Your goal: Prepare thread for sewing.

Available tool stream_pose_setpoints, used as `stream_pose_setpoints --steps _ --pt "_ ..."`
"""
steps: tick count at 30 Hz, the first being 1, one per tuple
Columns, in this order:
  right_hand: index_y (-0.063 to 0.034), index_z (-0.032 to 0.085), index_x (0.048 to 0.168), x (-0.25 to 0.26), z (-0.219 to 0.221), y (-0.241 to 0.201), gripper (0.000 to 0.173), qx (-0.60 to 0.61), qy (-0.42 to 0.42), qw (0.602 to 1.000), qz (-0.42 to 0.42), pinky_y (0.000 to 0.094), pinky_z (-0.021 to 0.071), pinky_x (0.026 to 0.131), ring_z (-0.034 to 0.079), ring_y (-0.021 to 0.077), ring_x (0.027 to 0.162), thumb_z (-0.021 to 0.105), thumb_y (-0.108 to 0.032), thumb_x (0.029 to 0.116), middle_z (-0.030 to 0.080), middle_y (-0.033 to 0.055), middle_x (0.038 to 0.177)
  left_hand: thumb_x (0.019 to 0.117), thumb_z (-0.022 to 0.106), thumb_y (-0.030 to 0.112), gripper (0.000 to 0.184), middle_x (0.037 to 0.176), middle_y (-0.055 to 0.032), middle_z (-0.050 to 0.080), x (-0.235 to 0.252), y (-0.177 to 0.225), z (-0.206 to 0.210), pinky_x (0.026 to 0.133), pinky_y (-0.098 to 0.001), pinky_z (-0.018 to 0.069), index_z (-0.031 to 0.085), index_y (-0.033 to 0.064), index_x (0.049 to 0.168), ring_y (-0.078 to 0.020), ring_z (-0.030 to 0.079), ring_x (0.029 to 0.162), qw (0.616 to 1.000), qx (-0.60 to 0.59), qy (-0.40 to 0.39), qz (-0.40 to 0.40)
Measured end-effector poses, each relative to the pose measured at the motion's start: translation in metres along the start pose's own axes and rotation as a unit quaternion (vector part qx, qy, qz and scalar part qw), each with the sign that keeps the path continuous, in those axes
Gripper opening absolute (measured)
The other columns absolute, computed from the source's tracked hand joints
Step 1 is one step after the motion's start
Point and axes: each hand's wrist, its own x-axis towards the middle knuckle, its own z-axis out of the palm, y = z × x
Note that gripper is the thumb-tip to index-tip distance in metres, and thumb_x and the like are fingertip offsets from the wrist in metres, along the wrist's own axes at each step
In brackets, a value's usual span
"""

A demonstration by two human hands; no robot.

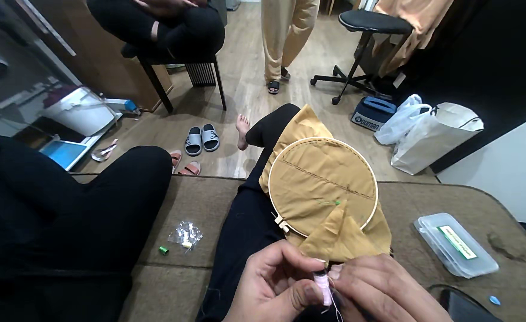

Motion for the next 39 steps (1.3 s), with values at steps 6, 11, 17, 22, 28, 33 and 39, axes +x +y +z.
stream_pose_setpoints --steps 6,11,17,22,28,33,39 --pt "-0.0070 0.064 0.105 0.0032 -0.0054 -0.0038 0.011 -0.025 -0.028 0.999 -0.005 0.0242 0.0486 0.089 0.063 0.0165 0.096 0.057 -0.015 0.1038 0.068 0.0078 0.099 0.0968 0.069 0.014 0.016 0.104 0.0054 0.073 -0.0014 0.0035 -0.0007 0.081 -0.0182 0.0585 0.072 0.0096 0.112 0.0007 0.068 0.091 1.000 0.024 -0.008 -0.012" --pt "-0.0064 0.065 0.105 0.0040 -0.0057 -0.0049 0.011 0.010 -0.041 0.999 0.027 0.0233 0.0493 0.086 0.064 0.0156 0.094 0.058 -0.015 0.1042 0.068 0.0079 0.098 0.0974 0.068 0.012 0.017 0.105 0.0032 0.074 -0.0007 0.0052 0.0006 0.081 -0.0202 0.0591 0.071 0.0081 0.113 -0.0011 0.069 0.090 1.000 0.008 -0.006 -0.028" --pt "-0.0071 0.067 0.106 0.0027 -0.0053 -0.0042 0.011 -0.003 -0.030 1.000 0.007 0.0235 0.0494 0.086 0.063 0.0163 0.091 0.060 -0.015 0.1029 0.067 0.0075 0.096 0.0969 0.069 0.013 0.015 0.108 0.0047 0.069 -0.0005 0.0048 0.0008 0.079 -0.0203 0.0596 0.068 0.0104 0.112 -0.0007 0.067 0.090 0.999 -0.007 -0.003 -0.038" --pt "-0.0071 0.066 0.106 0.0016 -0.0046 -0.0038 0.011 -0.030 -0.023 0.999 -0.012 0.0246 0.0489 0.087 0.063 0.0171 0.092 0.062 -0.016 0.1021 0.067 0.0076 0.097 0.0977 0.068 0.014 0.015 0.107 0.0030 0.071 -0.0006 0.0046 0.0004 0.079 -0.0203 0.0591 0.071 0.0090 0.112 -0.0013 0.068 0.090 0.999 -0.007 -0.002 -0.038" --pt "-0.0074 0.065 0.106 0.0015 -0.0054 -0.0051 0.010 -0.065 -0.027 0.997 -0.028 0.0262 0.0486 0.086 0.062 0.0190 0.091 0.061 -0.016 0.1021 0.066 0.0080 0.096 0.0971 0.068 0.016 0.019 0.107 0.0030 0.072 -0.0007 0.0030 -0.0025 0.081 -0.0196 0.0592 0.073 0.0092 0.114 -0.0013 0.069 0.091 0.999 -0.006 -0.015 -0.029" --pt "-0.0081 0.063 0.104 0.0020 -0.0045 -0.0067 0.009 -0.126 -0.034 0.990 -0.062 0.0282 0.0457 0.080 0.058 0.0208 0.085 0.060 -0.016 0.1018 0.063 0.0071 0.091 0.0957 0.070 0.016 0.019 0.106 0.0031 0.073 -0.0016 0.0017 -0.0042 0.082 -0.0195 0.0593 0.075 0.0084 0.112 -0.0014 0.069 0.092 1.000 0.000 -0.013 -0.028" --pt "-0.0107 0.055 0.096 0.0044 0.0014 -0.0035 0.015 -0.144 -0.036 0.987 -0.068 0.0272 0.0434 0.078 0.053 0.0208 0.080 0.050 -0.021 0.1061 0.054 0.0063 0.085 0.0955 0.070 0.013 0.016 0.106 0.0037 0.074 -0.0016 0.0078 -0.0003 0.080 -0.0195 0.0590 0.073 0.0091 0.111 -0.0006 0.069 0.091 0.998 -0.007 -0.018 -0.053"
